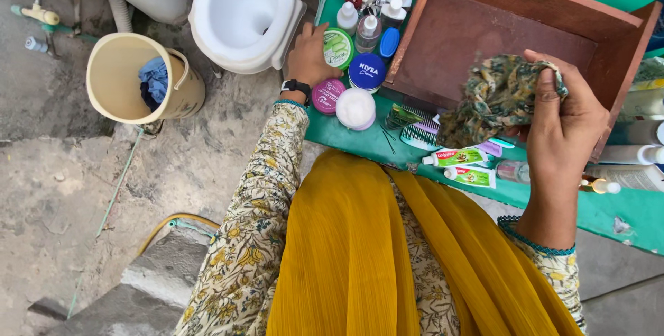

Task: The person wipes the inside of a wooden drawer with a cloth. Then the person picks up several cosmetic jars, wipes each jar and its lid with the cloth, and places them back into the drawer.

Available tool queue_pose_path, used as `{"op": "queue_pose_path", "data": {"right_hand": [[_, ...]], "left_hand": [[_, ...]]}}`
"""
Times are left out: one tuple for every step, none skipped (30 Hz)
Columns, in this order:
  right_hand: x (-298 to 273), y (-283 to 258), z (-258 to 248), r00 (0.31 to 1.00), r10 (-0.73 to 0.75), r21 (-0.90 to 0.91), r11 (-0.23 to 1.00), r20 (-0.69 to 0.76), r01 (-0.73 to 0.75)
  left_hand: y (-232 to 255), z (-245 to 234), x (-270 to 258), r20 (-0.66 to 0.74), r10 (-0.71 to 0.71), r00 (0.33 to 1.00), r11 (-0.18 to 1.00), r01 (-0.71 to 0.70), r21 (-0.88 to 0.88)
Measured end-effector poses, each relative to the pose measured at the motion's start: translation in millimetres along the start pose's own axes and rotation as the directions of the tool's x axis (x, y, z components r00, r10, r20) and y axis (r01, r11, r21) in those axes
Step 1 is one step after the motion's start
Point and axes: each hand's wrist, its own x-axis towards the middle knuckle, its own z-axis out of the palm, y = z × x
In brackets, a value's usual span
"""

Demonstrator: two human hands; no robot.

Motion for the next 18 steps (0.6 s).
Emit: {"op": "queue_pose_path", "data": {"right_hand": [[1.0, 4.1, -0.5, 1.000, -0.005, -0.006, 1.000, -0.003, 0.005], [1.8, 9.1, -1.6, 1.000, -0.010, -0.013, 1.000, -0.005, 0.010], [2.7, 14.4, -3.5, 1.000, -0.020, -0.001, 1.000, -0.005, 0.020], [2.9, 19.8, -6.3, 1.000, -0.030, 0.011, 0.999, -0.005, 0.030], [3.5, 25.0, -9.1, 0.999, -0.042, 0.024, 0.999, -0.003, 0.042], [5.3, 29.9, -11.9, 0.999, -0.046, 0.025, 0.999, -0.023, 0.047], [7.3, 33.9, -15.5, 0.998, -0.052, 0.024, 0.998, -0.042, 0.053], [8.9, 36.8, -19.1, 0.996, -0.058, 0.024, 0.998, -0.061, 0.060], [11.1, 38.6, -22.6, 0.997, -0.043, 0.122, 0.991, -0.061, 0.050], [11.7, 39.0, -26.1, 0.998, -0.027, 0.219, 0.975, -0.059, 0.040], [13.5, 39.6, -26.1, 0.999, -0.014, 0.315, 0.949, -0.051, 0.029], [14.8, 39.3, -26.0, 0.999, 0.000, 0.407, 0.913, -0.042, 0.017], [16.1, 38.5, -24.6, 0.999, 0.010, 0.493, 0.870, -0.030, 0.006], [17.0, 37.5, -23.0, 1.000, 0.019, 0.575, 0.818, -0.017, -0.006], [17.8, 37.0, -20.8, 1.000, 0.015, 0.622, 0.783, -0.022, 0.002], [17.9, 37.4, -16.4, 1.000, 0.013, 0.667, 0.745, -0.027, 0.009], [17.0, 37.5, -14.1, 0.999, -0.020, 0.687, 0.726, -0.026, 0.033], [16.1, 37.8, -12.4, 0.998, -0.053, 0.707, 0.705, -0.025, 0.055]], "left_hand": [[-2.7, 0.5, 1.2, -0.001, 0.002, 1.000, 1.000, -0.002, 0.008], [-5.6, -0.5, 1.2, -0.038, 0.033, 0.999, 0.999, -0.034, -0.028], [-8.2, -3.4, 0.3, -0.077, 0.061, 0.995, 0.996, -0.066, -0.063], [-10.6, -8.7, -1.0, -0.117, 0.088, 0.989, 0.990, -0.100, -0.096], [-13.9, -17.8, -3.3, -0.170, 0.145, 0.975, 0.972, -0.172, -0.159], [-16.5, -28.9, -7.4, -0.225, 0.197, 0.954, 0.945, -0.246, -0.217], [-15.6, -39.8, -11.7, -0.284, 0.244, 0.927, 0.908, -0.322, -0.269], [-12.6, -51.2, -16.9, -0.256, 0.220, 0.941, 0.821, -0.321, -0.473], [-9.4, -64.7, -22.8, -0.224, 0.202, 0.953, 0.694, -0.301, -0.654], [-4.5, -78.0, -29.9, -0.188, 0.192, 0.963, 0.535, -0.263, -0.803], [2.2, -89.1, -38.6, -0.166, 0.225, 0.960, 0.361, -0.240, -0.901], [11.6, -97.2, -48.1, -0.152, 0.261, 0.953, 0.173, -0.201, -0.964], [23.6, -101.9, -57.4, -0.147, 0.301, 0.942, -0.019, -0.148, -0.989], [38.3, -102.4, -66.3, -0.123, 0.284, 0.951, -0.204, -0.065, -0.977], [54.3, -99.9, -73.4, -0.097, 0.273, 0.957, -0.382, 0.016, -0.924], [68.7, -97.2, -80.0, -0.068, 0.269, 0.961, -0.546, 0.093, -0.833], [80.7, -94.4, -86.9, -0.049, 0.294, 0.954, -0.551, 0.127, -0.824], [91.6, -90.5, -93.5, -0.031, 0.320, 0.947, -0.556, 0.162, -0.815]]}}
